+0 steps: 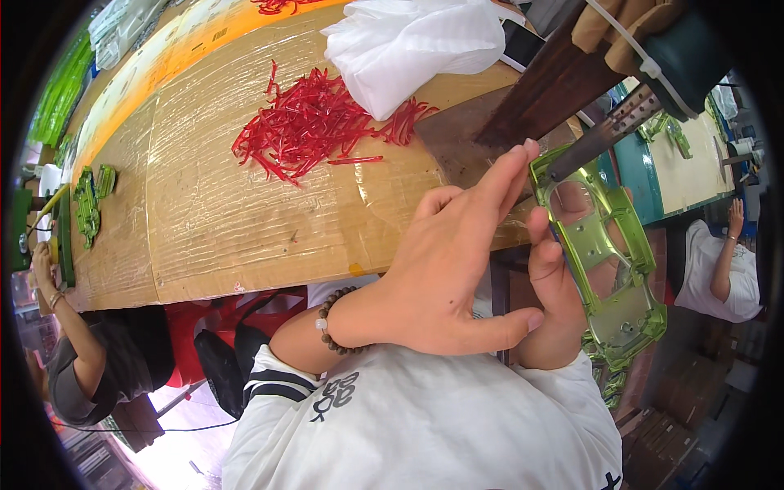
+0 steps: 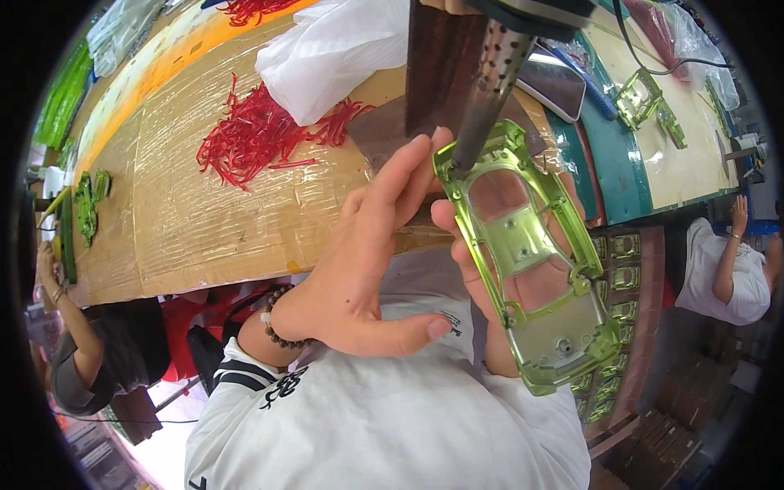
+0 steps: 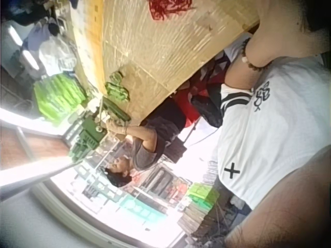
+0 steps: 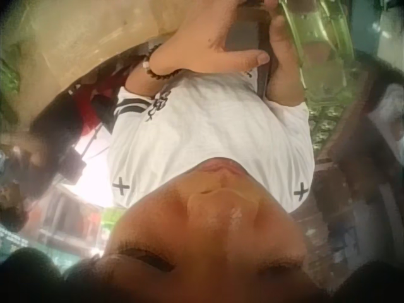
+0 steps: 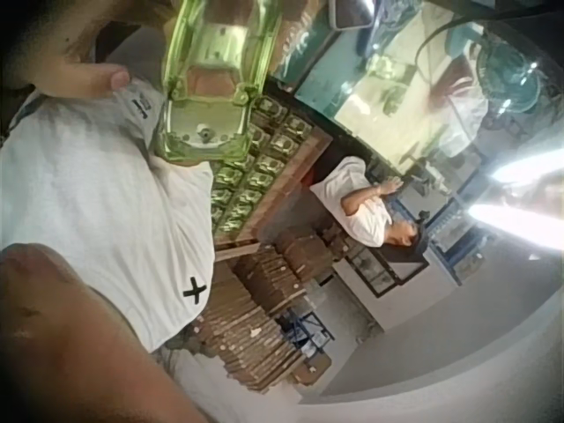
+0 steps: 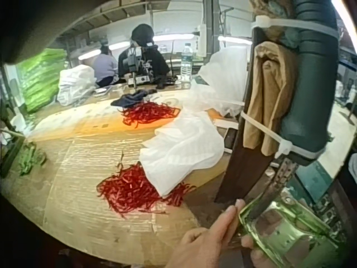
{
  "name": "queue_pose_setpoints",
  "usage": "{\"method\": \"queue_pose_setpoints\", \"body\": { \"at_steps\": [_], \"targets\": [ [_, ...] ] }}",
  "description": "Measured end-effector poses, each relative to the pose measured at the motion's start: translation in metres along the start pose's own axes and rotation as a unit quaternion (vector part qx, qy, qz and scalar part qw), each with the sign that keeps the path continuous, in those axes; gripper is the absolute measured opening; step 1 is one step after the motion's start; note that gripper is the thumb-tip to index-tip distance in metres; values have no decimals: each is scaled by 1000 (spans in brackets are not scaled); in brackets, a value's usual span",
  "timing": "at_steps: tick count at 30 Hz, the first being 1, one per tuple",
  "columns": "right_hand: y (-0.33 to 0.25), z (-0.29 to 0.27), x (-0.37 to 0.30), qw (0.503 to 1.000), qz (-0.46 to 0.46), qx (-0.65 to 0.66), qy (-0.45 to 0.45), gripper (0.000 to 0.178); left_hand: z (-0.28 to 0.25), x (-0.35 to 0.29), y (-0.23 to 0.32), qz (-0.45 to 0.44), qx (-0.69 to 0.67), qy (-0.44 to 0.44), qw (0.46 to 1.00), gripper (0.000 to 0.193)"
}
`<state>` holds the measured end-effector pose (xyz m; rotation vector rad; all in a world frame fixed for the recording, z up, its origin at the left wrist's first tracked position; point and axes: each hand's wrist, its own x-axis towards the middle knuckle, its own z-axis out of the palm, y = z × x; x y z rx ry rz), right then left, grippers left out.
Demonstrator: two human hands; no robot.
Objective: The person repeatedly picks up green translucent plastic frames and red plastic strips from a wooden table. They insert the red strips into the slots of the green frames by hand, then place the assembled units back on the table. The process is repeated continuously throughout the clip.
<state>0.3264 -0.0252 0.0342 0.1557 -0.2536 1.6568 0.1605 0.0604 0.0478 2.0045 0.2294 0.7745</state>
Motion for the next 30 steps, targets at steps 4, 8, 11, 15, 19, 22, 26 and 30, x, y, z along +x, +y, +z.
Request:
{"method": "queue_pose_setpoints", "body": {
  "at_steps": [4,8,11,15,19,22,26,30],
  "targets": [
    [1,0,-1,1000,-17,-19,5,55,0,0,-1,13,2,8,1000,105],
    [1,1,-2,999,-18,-25,11,55,0,-1,-2,17,-9,12,1000,105],
    [0,-2,-5,1000,-13,-15,8,56,-2,-1,0,8,-7,-9,1000,106],
    [-2,-6,-3,1000,14,-14,-20,57,-4,-1,0,12,-8,-22,1000,106],
    [-7,-3,-12,999,-1,6,49,56,-3,-6,-2,25,-30,22,999,101],
    [-12,19,-17,982,-82,-42,163,56,-1,-16,-10,24,-173,103,979,95],
    [-65,27,-11,898,-234,-230,294,48,-3,-26,-13,27,-303,160,939,88],
    [-168,27,34,578,-243,-655,421,35,-3,-29,-11,34,-270,158,949,82]
  ]
}}
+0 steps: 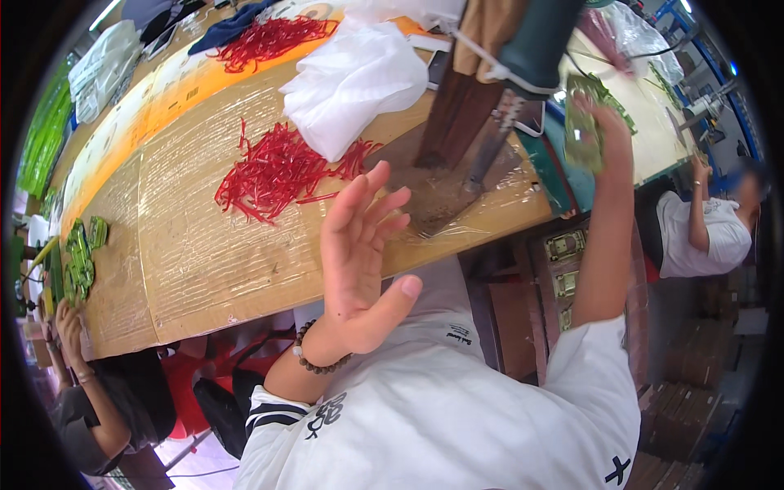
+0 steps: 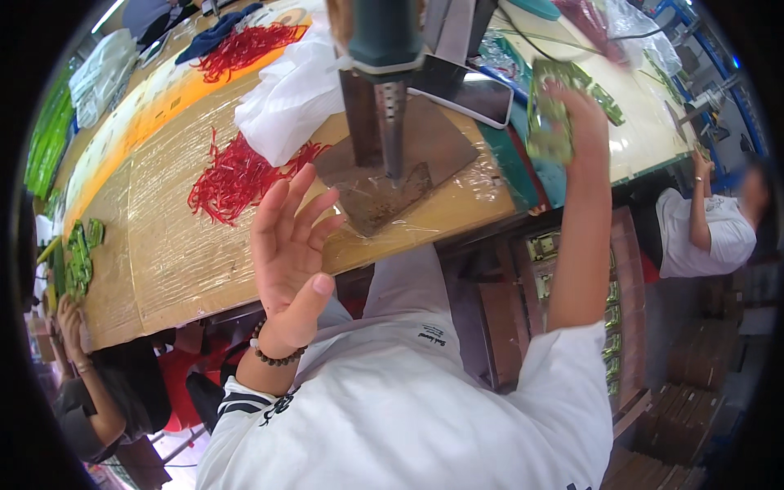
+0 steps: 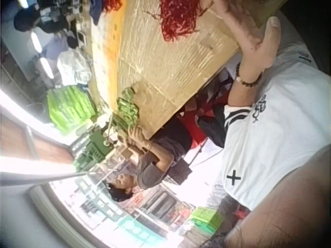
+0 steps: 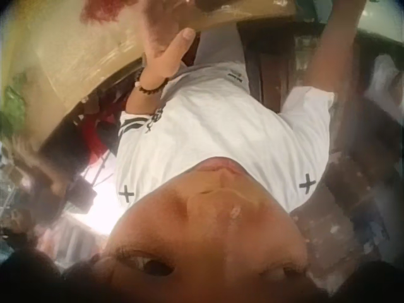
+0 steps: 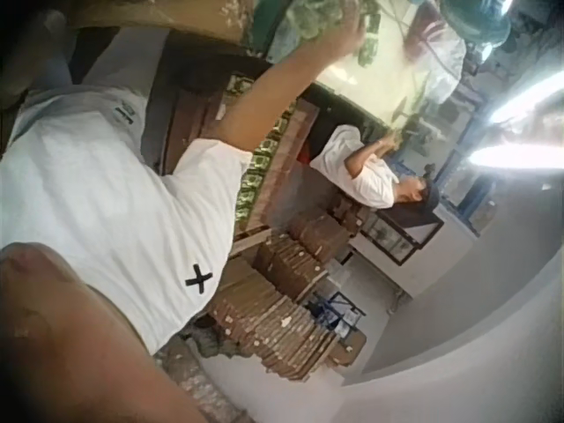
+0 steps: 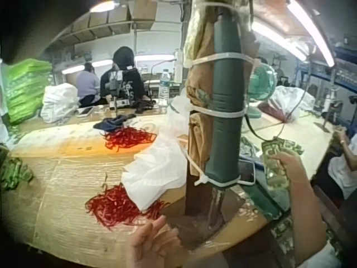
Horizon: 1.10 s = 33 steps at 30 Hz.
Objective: The person repeatedly picks up green translucent plastic frames and red plastic strips from a wooden table. They insert the red strips into the slots of the green frames by hand, then place the assembled units back on the table. The process is repeated continuously throughout the clip.
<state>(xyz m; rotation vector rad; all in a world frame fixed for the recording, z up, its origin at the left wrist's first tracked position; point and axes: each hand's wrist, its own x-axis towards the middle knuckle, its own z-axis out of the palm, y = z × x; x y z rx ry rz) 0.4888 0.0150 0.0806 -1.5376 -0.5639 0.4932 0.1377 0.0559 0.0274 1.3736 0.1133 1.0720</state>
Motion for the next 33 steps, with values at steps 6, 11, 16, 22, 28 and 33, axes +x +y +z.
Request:
{"method": "queue_pose_setpoints", "body": {
  "at_steps": [6,11,16,22,28,33],
  "targets": [
    [28,-8,107,817,-215,-515,142,33,3,1,-4,5,11,4,1000,77],
    [8,-17,112,748,-179,-637,59,24,1,-1,0,0,15,-1,1000,75],
    [33,-86,154,716,-206,-662,82,32,2,0,1,-20,14,-9,1000,73],
    [69,-163,238,668,-281,-688,33,37,4,1,0,-15,59,-5,998,70],
    [43,-313,279,693,-519,-489,103,34,-21,-15,21,59,163,-47,984,46],
    [11,-173,34,528,-668,-414,321,24,-85,-59,107,31,368,70,927,23]
  ]
}}
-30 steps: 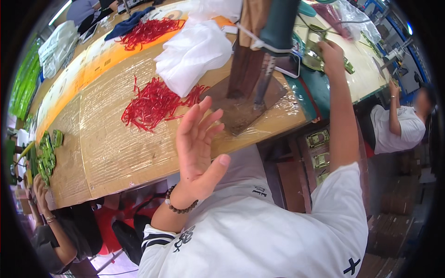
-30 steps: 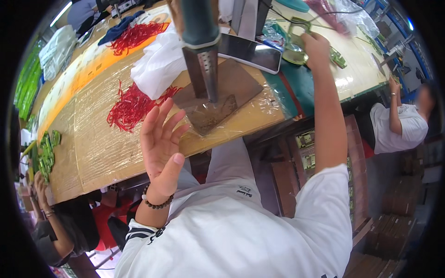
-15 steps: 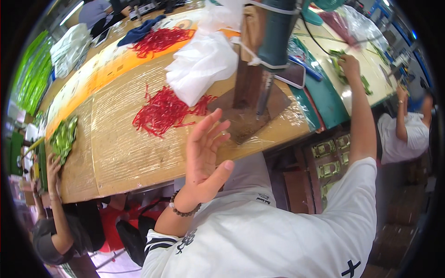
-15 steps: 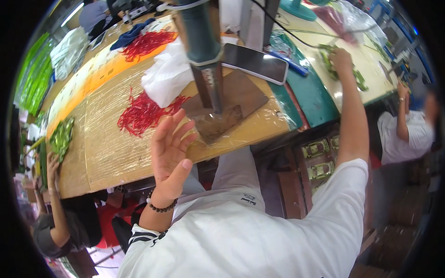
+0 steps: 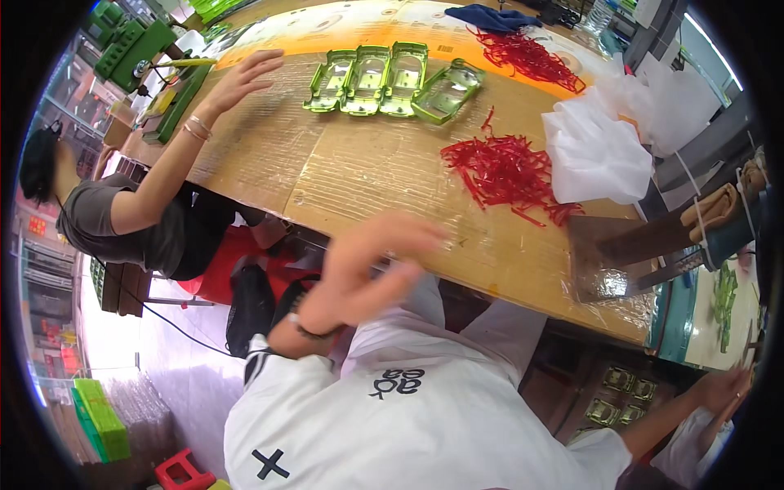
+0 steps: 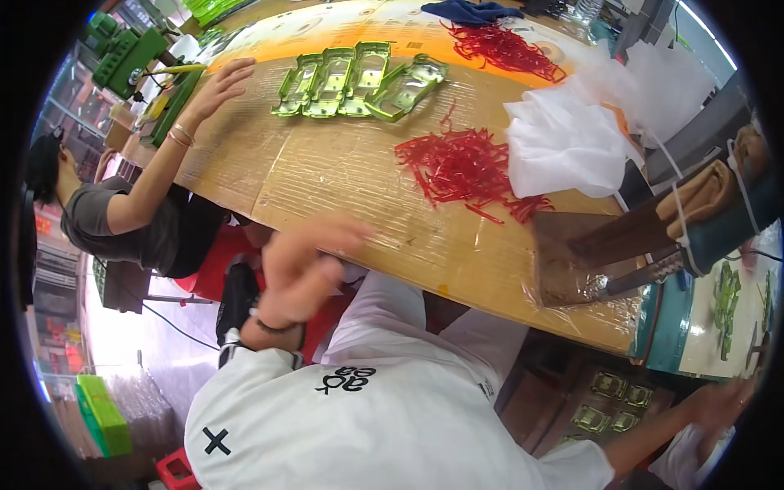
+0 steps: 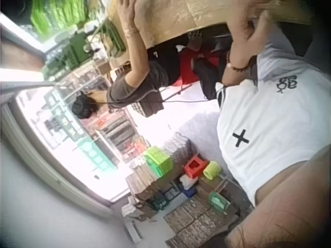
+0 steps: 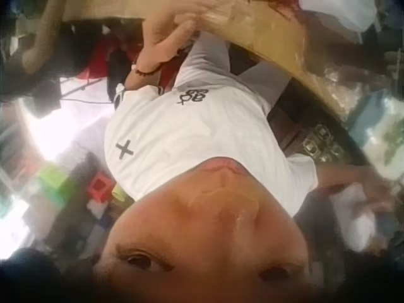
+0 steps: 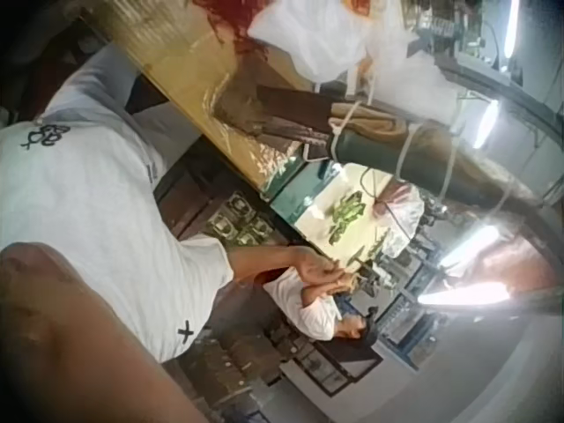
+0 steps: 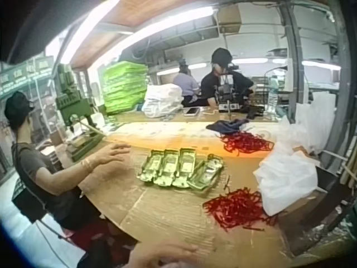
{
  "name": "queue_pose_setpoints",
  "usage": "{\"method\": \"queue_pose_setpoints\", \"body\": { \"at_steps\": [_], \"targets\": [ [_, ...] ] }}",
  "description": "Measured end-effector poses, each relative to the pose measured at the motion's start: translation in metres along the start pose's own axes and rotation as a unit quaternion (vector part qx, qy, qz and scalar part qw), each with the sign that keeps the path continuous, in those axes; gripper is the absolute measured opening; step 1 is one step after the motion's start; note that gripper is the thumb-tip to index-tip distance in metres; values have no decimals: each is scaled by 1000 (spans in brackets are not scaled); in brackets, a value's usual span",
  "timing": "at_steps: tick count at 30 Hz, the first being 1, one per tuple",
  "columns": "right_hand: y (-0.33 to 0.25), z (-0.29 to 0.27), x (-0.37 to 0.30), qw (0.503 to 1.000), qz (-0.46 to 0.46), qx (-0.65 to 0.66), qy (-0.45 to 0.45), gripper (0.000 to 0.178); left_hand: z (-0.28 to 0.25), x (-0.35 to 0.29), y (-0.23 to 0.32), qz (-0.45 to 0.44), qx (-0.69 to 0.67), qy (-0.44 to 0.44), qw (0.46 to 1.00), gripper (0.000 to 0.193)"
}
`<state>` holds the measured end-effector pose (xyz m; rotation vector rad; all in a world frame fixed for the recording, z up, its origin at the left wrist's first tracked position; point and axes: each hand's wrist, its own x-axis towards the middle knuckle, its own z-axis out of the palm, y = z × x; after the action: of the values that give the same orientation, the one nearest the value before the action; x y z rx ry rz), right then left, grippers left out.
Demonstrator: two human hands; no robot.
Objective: The person repeatedly picks up green translucent plastic frames and red plastic strips from a wooden table. They insert the red strips into the slots of the green frames by hand, then place the assembled units back on the table. The process is repeated continuously throughout the clip.
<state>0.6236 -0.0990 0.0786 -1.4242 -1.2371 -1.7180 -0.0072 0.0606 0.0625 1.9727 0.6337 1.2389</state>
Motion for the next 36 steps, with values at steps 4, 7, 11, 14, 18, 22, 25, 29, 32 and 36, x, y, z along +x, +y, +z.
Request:
{"method": "queue_pose_setpoints", "body": {
  "at_steps": [4,7,11,14,18,22,25,29,32,36],
  "targets": [
    [-202,-83,26,940,12,341,-10,23,-49,29,-27,-55,247,59,966,23],
    [-341,-82,80,862,-43,474,-176,15,-89,84,-65,-61,491,105,863,37],
    [-437,-65,121,807,-15,524,-272,13,-139,134,-127,-215,616,96,752,58],
    [-479,-37,134,826,-42,408,-388,13,-150,136,-137,-301,564,15,769,62],
    [-498,-7,142,816,-92,321,-472,11,-155,123,-127,-292,528,6,798,62],
    [-495,-7,141,807,-55,326,-490,8,-165,94,-125,-212,457,77,861,61],
    [-487,-3,133,799,-32,365,-478,9,-169,77,-118,-254,288,131,914,63],
    [-468,-3,130,784,32,443,-433,11,-142,50,-66,-194,198,235,932,57],
    [-456,-11,129,757,96,527,-373,11,-91,15,-24,-135,-17,252,958,44],
    [-442,-39,128,712,149,622,-290,15,-24,-28,-2,-126,-151,98,976,50]
  ]
}}
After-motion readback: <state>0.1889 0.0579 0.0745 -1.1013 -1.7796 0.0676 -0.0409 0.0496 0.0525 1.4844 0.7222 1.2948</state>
